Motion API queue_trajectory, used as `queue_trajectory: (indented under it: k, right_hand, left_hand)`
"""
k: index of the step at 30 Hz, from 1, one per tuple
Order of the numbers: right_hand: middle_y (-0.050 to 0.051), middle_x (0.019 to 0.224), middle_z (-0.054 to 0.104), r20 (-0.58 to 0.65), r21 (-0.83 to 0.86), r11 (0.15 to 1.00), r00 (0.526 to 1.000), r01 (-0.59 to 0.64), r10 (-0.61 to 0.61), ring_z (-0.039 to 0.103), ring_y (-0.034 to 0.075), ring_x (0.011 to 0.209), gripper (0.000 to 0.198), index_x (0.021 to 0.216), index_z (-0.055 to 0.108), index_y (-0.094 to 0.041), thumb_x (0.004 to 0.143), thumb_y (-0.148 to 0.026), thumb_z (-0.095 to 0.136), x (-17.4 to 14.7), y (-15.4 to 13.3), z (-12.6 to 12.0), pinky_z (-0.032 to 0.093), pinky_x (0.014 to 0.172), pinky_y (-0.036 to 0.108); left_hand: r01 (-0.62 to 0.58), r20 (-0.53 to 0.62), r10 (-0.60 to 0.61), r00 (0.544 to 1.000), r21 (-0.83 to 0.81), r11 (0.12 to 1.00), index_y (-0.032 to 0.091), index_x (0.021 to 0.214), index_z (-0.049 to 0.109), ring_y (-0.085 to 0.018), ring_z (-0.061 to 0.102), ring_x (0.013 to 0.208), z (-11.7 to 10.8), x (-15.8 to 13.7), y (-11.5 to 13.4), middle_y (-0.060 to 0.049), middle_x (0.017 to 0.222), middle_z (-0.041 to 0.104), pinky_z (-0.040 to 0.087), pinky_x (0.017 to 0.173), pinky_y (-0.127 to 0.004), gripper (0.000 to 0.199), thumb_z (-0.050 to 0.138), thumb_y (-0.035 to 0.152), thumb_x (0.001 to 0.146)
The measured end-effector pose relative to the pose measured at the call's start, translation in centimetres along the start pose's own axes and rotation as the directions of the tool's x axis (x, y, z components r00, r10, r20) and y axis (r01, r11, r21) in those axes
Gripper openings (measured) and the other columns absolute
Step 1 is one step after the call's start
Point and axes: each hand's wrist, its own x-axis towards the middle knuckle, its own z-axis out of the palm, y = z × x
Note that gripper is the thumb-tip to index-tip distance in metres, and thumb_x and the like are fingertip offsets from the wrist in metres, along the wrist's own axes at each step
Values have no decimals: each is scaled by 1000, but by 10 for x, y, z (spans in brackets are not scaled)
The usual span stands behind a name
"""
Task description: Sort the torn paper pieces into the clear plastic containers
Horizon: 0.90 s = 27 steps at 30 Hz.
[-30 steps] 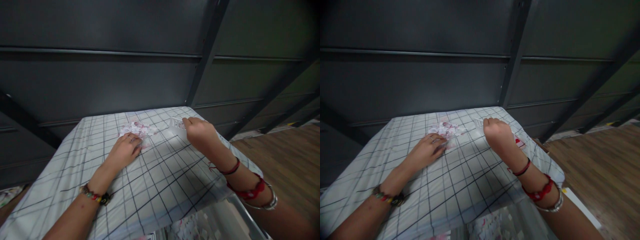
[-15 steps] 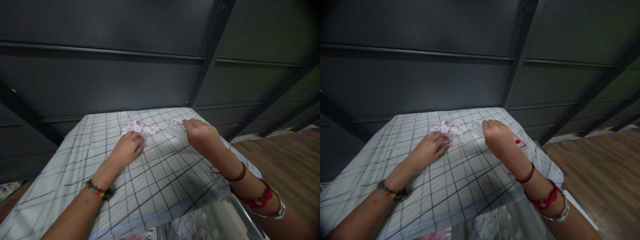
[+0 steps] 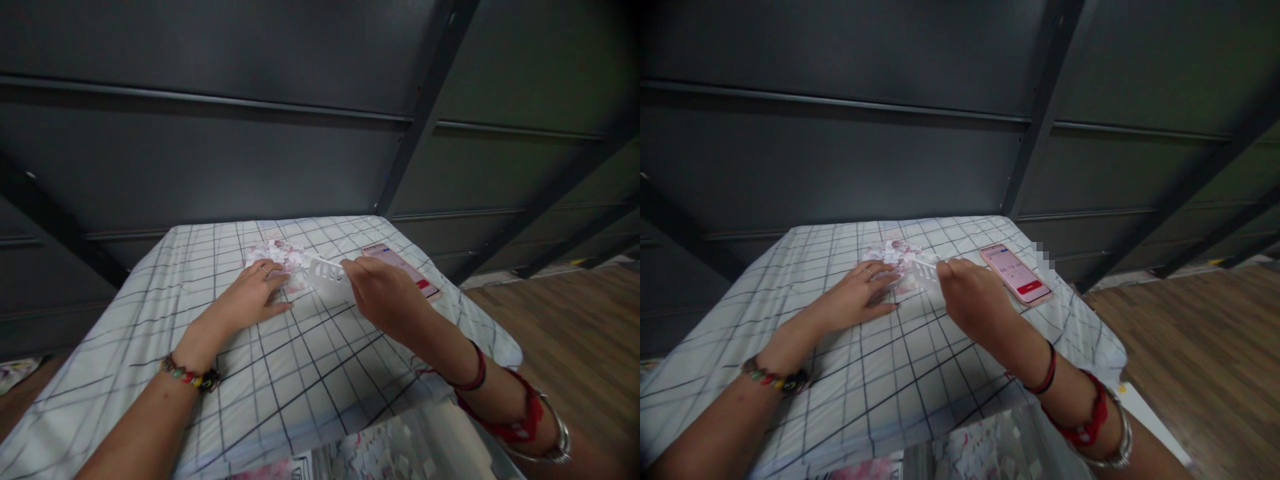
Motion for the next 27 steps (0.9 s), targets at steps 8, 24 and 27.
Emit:
queue_trajectory:
  k: [8,24,27]
  right_hand:
    - [7,79,63,-122,66,989,985,131,-122,54,15,70,27,91,60,-12,80,-4,36,13,13,13,38,64,27]
    - [2,68,56,-58,172,959,975,223,-216,49,12,64,22,81,56,-16,80,-4,37,10,11,12,32,60,25]
    - [1,66,55,-72,211,948,971,238,-228,46,12,61,20,79,55,-16,81,-6,37,9,8,8,30,58,25]
  left_hand:
    - [302,360,-280,890,-5,953,11,142,19,-37,6,134,-9,-11,-7,-19,148,13,16,105,-50,101,58,65,66]
    - [603,564,-530,633,70,794,3,141,-11,-35,-2,134,-19,-21,-15,-21,147,-5,19,105,-46,129,64,61,53]
    - [614,579,-551,602,105,782,0,141,-5,-35,-1,134,-19,-23,-17,-23,146,-2,17,107,-43,131,65,64,51]
